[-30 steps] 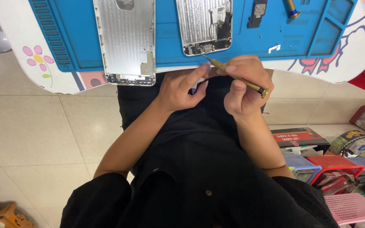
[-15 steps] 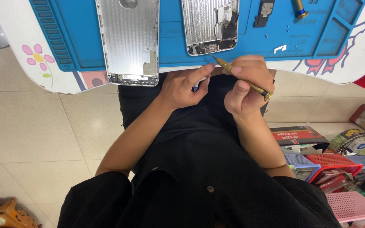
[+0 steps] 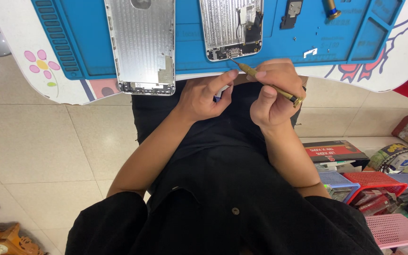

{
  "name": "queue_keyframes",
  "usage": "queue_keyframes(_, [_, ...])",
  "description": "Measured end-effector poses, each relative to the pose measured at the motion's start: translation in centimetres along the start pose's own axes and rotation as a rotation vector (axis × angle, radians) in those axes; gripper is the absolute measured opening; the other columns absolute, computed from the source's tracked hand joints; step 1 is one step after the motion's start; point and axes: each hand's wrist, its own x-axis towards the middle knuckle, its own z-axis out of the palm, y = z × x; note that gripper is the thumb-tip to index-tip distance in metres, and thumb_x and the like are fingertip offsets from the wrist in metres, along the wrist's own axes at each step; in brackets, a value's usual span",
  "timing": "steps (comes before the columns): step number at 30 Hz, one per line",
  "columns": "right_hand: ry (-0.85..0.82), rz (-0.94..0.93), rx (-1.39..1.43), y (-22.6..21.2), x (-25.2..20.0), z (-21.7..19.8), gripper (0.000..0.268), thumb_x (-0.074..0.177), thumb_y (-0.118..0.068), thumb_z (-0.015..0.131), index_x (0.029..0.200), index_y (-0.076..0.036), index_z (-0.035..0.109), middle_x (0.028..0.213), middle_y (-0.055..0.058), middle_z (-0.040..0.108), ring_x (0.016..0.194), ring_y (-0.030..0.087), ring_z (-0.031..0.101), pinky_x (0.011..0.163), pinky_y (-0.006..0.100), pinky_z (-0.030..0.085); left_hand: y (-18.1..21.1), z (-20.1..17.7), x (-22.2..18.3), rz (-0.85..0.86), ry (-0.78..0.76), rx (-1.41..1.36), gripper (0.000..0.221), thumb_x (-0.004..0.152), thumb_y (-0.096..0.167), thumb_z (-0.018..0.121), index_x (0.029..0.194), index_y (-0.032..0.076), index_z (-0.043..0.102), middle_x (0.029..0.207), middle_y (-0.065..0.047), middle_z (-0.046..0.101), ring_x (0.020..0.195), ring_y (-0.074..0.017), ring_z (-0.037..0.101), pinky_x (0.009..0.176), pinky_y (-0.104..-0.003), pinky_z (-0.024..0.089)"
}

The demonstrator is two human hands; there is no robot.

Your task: Replacing internal components and reassembling a mobile phone.

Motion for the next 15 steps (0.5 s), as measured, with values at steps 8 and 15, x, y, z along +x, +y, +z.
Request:
queue_keyframes(8, [-0.008,-0.001,-0.009,-0.08,-0.07,0.05,0.029,0.114,-0.030,0.054,0.112,-0.002,0.057,0.092,0.015,0.066,0.088,0.026,0.067,0.076,0.032,0.055,0.16,-0.20,-0.02,-0.009,-0.010,0.014,0.078,0.087,-0.005,0.077,0.152,0.020,0.041,0.104,-0.005,0.071,0.093,-0.0241,0.071,0.086,-0.038,0.056])
queue_keyframes(15, [-0.003,0.025,0.004,-0.14,-0.10,-0.05,0.030,0.114,-0.030,0.054,0.111,-0.001,0.057,0.093,0.015,0.066,0.084,0.024,0.066,0.076,0.031,0.054,0.31,-0.26,0.05,-0.015,-0.007,-0.003,0.077,0.088,-0.004,0.076,0.152,0.020,0.041,0.106,-0.005,0.072,0.093,-0.0222,0.072,0.085,-0.036,0.058])
